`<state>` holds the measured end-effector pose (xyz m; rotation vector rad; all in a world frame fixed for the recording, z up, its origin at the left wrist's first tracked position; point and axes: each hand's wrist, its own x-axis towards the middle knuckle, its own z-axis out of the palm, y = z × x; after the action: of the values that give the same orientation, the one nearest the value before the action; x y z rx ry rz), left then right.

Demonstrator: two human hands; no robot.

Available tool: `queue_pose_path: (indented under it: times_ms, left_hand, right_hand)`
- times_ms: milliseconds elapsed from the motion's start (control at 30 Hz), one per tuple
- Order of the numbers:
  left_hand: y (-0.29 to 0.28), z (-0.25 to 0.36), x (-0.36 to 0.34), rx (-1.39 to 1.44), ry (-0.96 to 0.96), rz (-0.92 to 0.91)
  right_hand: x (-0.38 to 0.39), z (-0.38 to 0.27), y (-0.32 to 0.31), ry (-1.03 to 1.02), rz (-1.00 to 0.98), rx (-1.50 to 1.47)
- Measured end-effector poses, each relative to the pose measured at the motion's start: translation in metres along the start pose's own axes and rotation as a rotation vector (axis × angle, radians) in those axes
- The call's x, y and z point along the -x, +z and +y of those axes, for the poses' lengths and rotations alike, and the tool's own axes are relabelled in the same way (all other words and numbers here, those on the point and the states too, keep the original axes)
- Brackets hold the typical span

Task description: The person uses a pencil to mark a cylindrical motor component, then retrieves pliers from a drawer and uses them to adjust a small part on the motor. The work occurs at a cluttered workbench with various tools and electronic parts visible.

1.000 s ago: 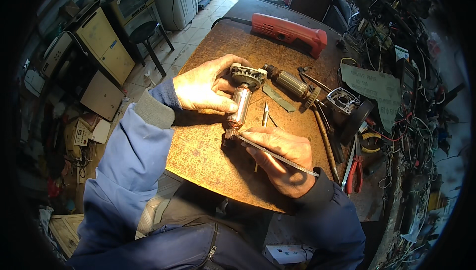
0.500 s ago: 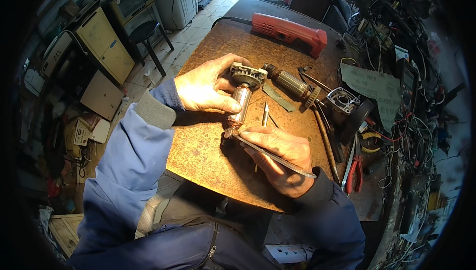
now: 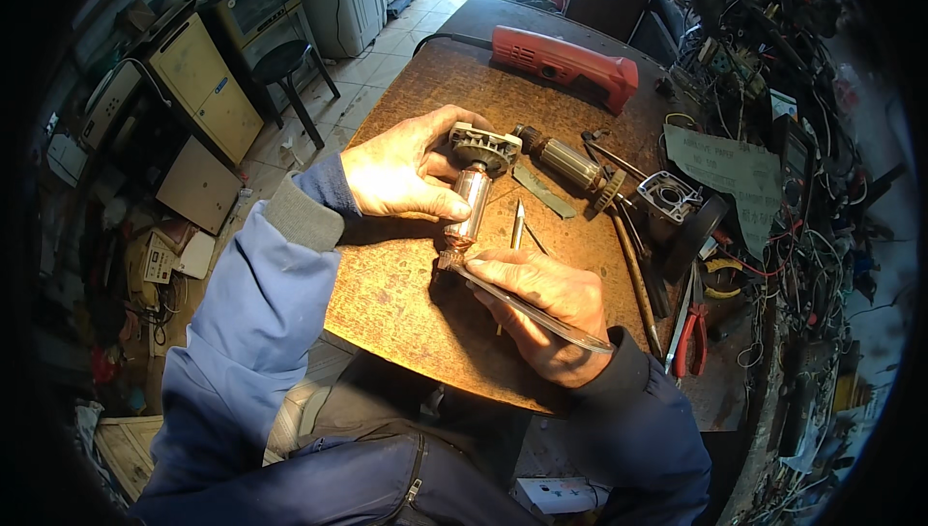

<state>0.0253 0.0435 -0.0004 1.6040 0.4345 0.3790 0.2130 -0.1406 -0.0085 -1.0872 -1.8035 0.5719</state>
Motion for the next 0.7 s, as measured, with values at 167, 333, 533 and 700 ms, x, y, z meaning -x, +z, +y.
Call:
queue_pose_path:
  times_ms: [167,333,533,700]
  left_hand:
    - [0.0009,0.001,0.0,0.0,-0.008,-0.001]
    - [0.0004,-0.0001,0.0,0.024,-0.005,-0.012]
    - [-0.0007,-0.0023,-0.0008,0.012,0.008,-0.02]
    - [-0.0024,-0.0005,-0.0006,0.004,0.016,-0.043]
  right_hand:
    - [0.0012,-0.0017,-0.0012,0.027,-0.025,-0.014]
    - [-0.0019,-0.0004,-0.003,-0.058,-0.068,0.003]
    - [-0.0003,-0.0034,-0.0069,-0.039,-0.073,-0.014]
    - [-0.0036,-0.0043,-0.0075,-0.002,-0.031,-0.004]
